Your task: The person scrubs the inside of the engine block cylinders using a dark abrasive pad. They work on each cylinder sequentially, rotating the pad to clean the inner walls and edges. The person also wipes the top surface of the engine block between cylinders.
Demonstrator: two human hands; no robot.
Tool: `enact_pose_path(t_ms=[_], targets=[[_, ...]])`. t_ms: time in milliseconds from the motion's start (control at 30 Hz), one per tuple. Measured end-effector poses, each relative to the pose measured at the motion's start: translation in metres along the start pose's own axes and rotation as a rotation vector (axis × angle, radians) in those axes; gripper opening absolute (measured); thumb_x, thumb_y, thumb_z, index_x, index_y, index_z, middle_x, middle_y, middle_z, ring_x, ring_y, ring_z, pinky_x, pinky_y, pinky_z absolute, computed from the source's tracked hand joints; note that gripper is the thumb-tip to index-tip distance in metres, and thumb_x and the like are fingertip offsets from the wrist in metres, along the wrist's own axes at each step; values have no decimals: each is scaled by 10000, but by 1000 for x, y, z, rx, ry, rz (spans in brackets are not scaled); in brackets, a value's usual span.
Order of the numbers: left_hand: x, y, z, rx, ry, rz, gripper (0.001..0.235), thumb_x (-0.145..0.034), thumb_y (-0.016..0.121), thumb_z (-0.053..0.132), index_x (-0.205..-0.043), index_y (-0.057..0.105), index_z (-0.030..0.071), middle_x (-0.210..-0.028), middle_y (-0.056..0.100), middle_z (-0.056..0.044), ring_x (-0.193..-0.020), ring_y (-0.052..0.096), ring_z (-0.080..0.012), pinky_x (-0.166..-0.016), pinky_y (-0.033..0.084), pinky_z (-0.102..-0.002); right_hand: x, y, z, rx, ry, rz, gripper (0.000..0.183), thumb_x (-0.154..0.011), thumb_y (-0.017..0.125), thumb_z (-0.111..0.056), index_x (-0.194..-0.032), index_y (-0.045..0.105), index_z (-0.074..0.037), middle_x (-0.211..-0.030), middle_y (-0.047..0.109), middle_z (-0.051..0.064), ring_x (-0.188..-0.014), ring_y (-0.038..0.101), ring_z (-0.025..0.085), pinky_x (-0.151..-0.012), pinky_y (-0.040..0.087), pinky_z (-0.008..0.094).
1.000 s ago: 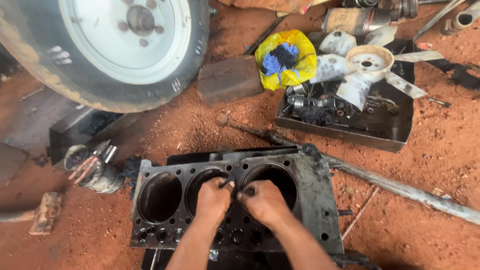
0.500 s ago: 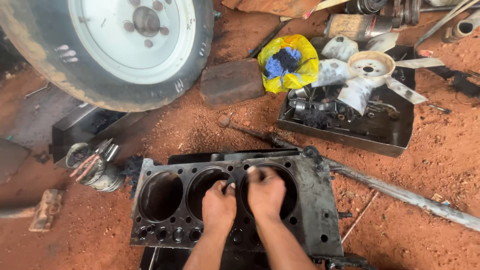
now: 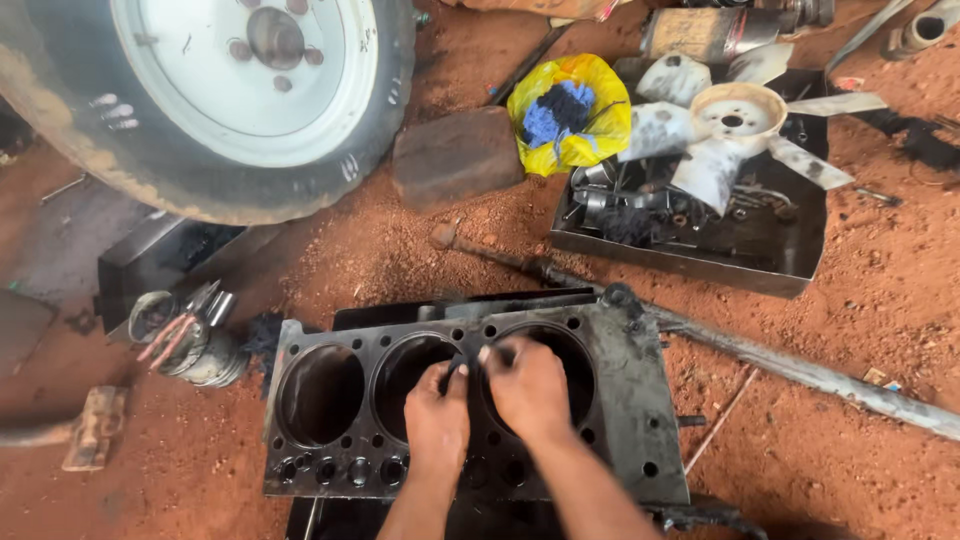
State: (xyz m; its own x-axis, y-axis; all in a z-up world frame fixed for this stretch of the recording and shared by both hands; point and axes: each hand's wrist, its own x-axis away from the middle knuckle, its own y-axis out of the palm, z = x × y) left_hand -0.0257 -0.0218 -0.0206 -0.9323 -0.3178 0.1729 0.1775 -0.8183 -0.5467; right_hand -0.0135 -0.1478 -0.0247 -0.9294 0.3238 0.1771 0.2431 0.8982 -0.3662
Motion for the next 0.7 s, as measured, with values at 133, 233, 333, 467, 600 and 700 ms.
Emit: enact_pose_path(t_ms=[133, 233, 333, 467, 600, 700], targets=[[-5, -1, 1, 87, 51, 3, 271, -913, 684, 222, -1042, 742, -9, -902, 795, -124, -814, 693, -183, -802, 528, -329, -4, -20, 19, 80, -11, -546, 267, -819, 790, -273, -905, 791, -20, -783, 750, 193, -688, 722, 319, -675, 542, 411], [-7, -2, -3, 97, 95, 7, 262, -900, 693, 208, -1042, 744, -6, -905, 799, -107, -818, 700, -162, -803, 531, -313, -3, -11, 20, -116, 108, -433, 254, -813, 794, -237, -920, 788, -6, -781, 768, 201, -677, 733, 326, -662, 542, 412], [-7, -2, 1, 89, 88, -11, 251, -907, 681, 210, -1036, 763, 10, -866, 805, -107, -785, 698, -157, -779, 538, -305, -7, 16, 1, -157, 172, 32, 283, -832, 785, -266, -967, 767, -18, -804, 762, 201, -718, 730, 311, -700, 549, 401], [-1, -3, 3, 69, 5, -7, 249, -906, 688, 211, -1054, 767, 28, -857, 801, -93, -776, 685, -140, -766, 533, -296, 1, 21, -7, -249, 192, 270, 295, -844, 769, -281, -977, 767, -18, -855, 771, 193, -761, 747, 309, -747, 558, 394], [-3, -1, 3, 161, -27, -50, 258, -937, 687, 222, -1019, 779, -5, -852, 783, -101, -773, 620, -126, -764, 515, -300, 1, -12, 4, 24, 10, -295, 291, -813, 794, -302, -968, 805, -57, -880, 767, 178, -824, 753, 277, -770, 565, 377], [-3, -3, 4, 151, -50, -39, 265, -930, 679, 222, -1070, 748, 8, -878, 793, -68, -806, 672, -120, -789, 529, -292, 2, -24, 5, 94, 61, -521, 263, -815, 769, -267, -948, 793, -41, -825, 791, 173, -775, 776, 286, -744, 571, 382]])
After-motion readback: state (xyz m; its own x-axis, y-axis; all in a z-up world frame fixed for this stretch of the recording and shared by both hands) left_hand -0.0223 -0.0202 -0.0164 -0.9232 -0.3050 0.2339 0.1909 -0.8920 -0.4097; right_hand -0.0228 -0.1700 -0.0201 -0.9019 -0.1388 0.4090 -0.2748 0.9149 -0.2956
